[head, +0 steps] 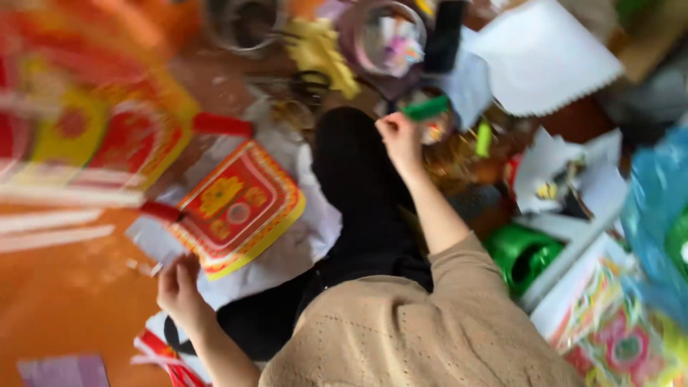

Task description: Decorating traditional red paper horse figures with colorful paper panels, green tape, and artificial flowers.

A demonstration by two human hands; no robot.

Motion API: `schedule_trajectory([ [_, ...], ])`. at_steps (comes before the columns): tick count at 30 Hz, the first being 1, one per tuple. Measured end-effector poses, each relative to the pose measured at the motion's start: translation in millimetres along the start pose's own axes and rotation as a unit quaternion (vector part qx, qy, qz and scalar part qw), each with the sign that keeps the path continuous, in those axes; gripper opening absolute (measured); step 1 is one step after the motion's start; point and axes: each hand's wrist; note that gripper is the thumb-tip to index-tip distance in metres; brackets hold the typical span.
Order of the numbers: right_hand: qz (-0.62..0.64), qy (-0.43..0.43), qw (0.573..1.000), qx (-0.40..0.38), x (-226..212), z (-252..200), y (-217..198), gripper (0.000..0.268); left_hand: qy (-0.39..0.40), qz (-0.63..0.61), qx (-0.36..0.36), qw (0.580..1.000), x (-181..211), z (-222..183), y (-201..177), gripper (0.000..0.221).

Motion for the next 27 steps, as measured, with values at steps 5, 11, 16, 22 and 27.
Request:
schedule_trajectory([
  [5,-0.084,0.078,0.990,0.085,90,3,-73,0.032,-0.075,-0.002,-0.019,0.997,18,-9,45,0.013],
  [11,0.062,0.207,0.966,0.139,102,3,-103,0.017,-0.035,0.084,-0.112,0.989,41,-2,67,0.018],
  [16,-0.172,0.012,0.985,-0.023,87,10,-82,0.034,-0.027,0.089,-0.143,0.985,36,1,71,0.019],
  [22,-0.247,0.003,0.943,-0.221,89,42,-70,0.038,-0.047,0.053,-0.145,0.987,17,0,62,0.020],
  [27,-0.266,0.021,0.936,-0.229,91,34,-80,0.022,-0.067,0.077,-0.122,0.987,31,-9,60,0.019],
])
Point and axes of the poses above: each hand's wrist, its own z-axis towards the middle knuckle, its own y-axis out of the palm, x = y × z, and after that the axes turned 13 degrees about -x, right-handed
